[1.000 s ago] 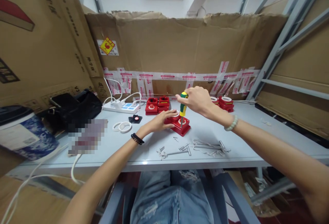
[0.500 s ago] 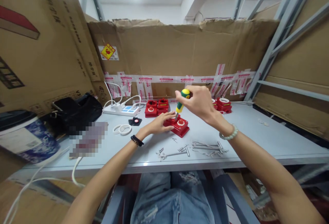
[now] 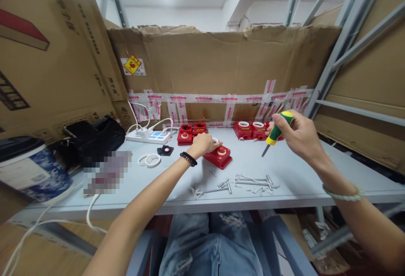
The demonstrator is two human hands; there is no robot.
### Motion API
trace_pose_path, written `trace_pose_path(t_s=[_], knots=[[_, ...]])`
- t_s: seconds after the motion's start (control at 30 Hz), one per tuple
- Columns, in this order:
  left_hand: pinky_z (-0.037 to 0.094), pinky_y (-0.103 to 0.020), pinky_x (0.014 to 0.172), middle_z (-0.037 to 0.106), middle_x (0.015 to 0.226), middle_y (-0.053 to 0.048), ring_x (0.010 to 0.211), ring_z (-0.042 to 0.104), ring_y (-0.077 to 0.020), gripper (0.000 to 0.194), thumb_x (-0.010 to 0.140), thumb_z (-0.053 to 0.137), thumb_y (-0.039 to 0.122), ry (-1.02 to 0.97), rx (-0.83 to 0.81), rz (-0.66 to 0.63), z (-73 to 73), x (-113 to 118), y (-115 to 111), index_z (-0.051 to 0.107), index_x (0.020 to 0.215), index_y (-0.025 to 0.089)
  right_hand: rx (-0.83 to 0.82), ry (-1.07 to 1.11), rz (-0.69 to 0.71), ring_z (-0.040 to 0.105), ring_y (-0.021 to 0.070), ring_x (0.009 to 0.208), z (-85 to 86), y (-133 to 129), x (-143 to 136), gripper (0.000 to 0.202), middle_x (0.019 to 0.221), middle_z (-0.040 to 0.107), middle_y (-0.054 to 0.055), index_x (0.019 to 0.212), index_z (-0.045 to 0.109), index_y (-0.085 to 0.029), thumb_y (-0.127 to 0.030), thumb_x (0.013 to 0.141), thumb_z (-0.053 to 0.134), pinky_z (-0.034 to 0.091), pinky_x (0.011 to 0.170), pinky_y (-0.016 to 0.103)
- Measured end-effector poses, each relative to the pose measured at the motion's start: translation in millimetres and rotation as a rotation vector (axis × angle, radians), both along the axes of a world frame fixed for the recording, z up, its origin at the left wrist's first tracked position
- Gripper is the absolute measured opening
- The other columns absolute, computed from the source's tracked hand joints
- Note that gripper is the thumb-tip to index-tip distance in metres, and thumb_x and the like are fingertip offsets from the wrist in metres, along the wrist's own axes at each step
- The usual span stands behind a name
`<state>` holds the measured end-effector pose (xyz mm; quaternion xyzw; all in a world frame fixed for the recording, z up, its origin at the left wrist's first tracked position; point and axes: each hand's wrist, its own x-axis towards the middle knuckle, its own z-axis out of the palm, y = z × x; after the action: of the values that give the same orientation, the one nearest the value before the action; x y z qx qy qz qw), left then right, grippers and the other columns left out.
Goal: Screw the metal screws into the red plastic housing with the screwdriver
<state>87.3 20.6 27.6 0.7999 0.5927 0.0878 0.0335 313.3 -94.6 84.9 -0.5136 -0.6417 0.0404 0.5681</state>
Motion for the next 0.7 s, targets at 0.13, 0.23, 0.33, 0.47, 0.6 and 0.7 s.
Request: trace_pose_path(t_s=[0.13,0.23,0.33,0.47,0.6,0.7], knots=[[0.048,-0.030,0.066,0.070,0.091,-0.017,0.084,0.068,-0.0282,0.057,0.078,0.048,0.066,-0.052,-0.025,-0.081,2.5,-11.5,9.4,0.065,0.088,0.013,-0.158,0.062,0.026,0.060,0.0155,0.057,-13.1,3.9,14.8,0.043,0.065,0.059,0.001,0.080,0.046,-0.023,-0.065,0.076,0.054,0.047,0.052,0.027],[0.048,-0.028,0.064,0.069,0.091,-0.012,0.078,0.067,-0.0227,0.051,0.082,0.047,0.062,-0.184,0.013,-0.161,8.5,-25.9,11.5,0.061,0.095,0.015,-0.160,-0.065,-0.066,0.054,0.0142,0.057,-17.8,5.8,11.5,0.040,0.064,0.055,0.000,0.078,0.045,-0.023,-0.062,0.080,0.051,0.043,0.053,0.027],[0.049,-0.033,0.078,0.066,0.101,-0.010,0.092,0.063,-0.0235,0.045,0.083,0.053,0.054,-0.349,0.180,-0.277,13.9,-42.4,9.4,0.055,0.107,0.016,-0.241,-0.303,-0.015,0.050,0.0137,0.060,-22.4,9.3,1.5,0.034,0.068,0.057,0.001,0.077,0.051,-0.020,-0.053,0.078,0.057,0.039,0.057,0.026],[0.042,-0.038,0.099,0.049,0.129,-0.010,0.120,0.049,-0.0237,0.049,0.082,0.062,0.042,-0.436,0.354,-0.376,12.2,-64.5,-0.1,0.044,0.123,0.023,-0.528,-0.633,0.239,0.053,0.0148,0.065,-32.4,13.1,-4.1,0.024,0.071,0.061,0.001,0.074,0.058,-0.018,-0.042,0.076,0.058,0.037,0.061,0.026],[0.034,-0.042,0.108,0.040,0.138,-0.009,0.133,0.035,-0.0247,0.049,0.079,0.067,0.029,-0.437,0.393,-0.439,-0.3,-81.8,-9.2,0.044,0.122,0.026,-0.634,-0.830,0.164,0.051,0.0159,0.065,-44.0,10.1,7.6,0.021,0.067,0.061,0.002,0.070,0.060,-0.018,-0.038,0.074,0.056,0.033,0.060,0.028],[0.033,-0.044,0.109,0.036,0.141,-0.010,0.136,0.031,-0.0260,0.048,0.079,0.067,0.026,-0.440,0.418,-0.463,-11.2,-89.5,-11.5,0.045,0.121,0.026,-0.680,-0.855,0.120,0.049,0.0153,0.063,-52.0,4.0,20.4,0.019,0.064,0.060,0.001,0.067,0.058,-0.018,-0.036,0.073,0.054,0.032,0.059,0.027]])
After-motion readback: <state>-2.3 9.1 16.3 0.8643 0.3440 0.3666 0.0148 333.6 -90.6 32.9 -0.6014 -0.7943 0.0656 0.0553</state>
